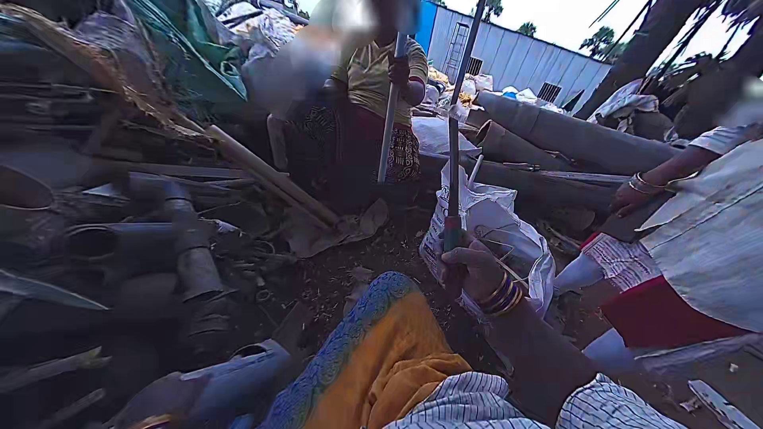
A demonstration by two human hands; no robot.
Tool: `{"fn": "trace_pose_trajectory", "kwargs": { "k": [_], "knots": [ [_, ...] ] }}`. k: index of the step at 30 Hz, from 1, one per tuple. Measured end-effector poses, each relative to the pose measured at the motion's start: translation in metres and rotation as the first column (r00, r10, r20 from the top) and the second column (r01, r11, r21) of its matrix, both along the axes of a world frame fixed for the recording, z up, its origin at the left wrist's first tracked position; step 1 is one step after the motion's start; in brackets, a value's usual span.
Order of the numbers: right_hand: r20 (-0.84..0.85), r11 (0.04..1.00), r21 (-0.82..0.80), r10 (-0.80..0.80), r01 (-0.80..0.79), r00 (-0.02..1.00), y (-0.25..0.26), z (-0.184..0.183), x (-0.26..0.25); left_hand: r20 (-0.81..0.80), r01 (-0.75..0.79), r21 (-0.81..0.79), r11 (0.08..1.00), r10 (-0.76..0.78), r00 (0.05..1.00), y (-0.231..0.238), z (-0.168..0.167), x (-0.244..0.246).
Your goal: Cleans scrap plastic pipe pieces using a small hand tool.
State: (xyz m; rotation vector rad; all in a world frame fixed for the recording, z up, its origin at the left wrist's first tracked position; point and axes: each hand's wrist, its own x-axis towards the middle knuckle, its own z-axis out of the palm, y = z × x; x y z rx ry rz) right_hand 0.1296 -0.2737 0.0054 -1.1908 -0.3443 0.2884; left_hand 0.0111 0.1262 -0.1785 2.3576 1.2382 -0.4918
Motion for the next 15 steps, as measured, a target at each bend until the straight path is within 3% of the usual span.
{"fn": "trace_pose_trajectory", "kwargs": {
  "k": [5,11,13,15],
  "knots": [
    [-0.147,0.963,-0.257,0.043,-0.08,0.988,0.036,-0.03,0.003,0.096,-0.051,-0.061,0.997,0.057,0.994,0.005,0.009,-0.024],
    [-0.288,0.913,-0.325,0.153,-0.247,0.945,0.115,-0.062,0.018,0.239,-0.049,-0.023,0.999,0.053,0.97,0.012,0.073,-0.076],
    [-0.324,0.893,-0.35,0.169,-0.284,0.931,0.151,-0.075,0.022,0.387,-0.092,0.024,0.996,0.075,0.919,0.009,0.091,-0.1],
    [-0.353,0.854,-0.412,0.171,-0.317,0.92,0.186,-0.095,0.024,0.622,-0.148,0.06,0.987,0.079,0.779,0.002,0.091,-0.126]
  ]
}}
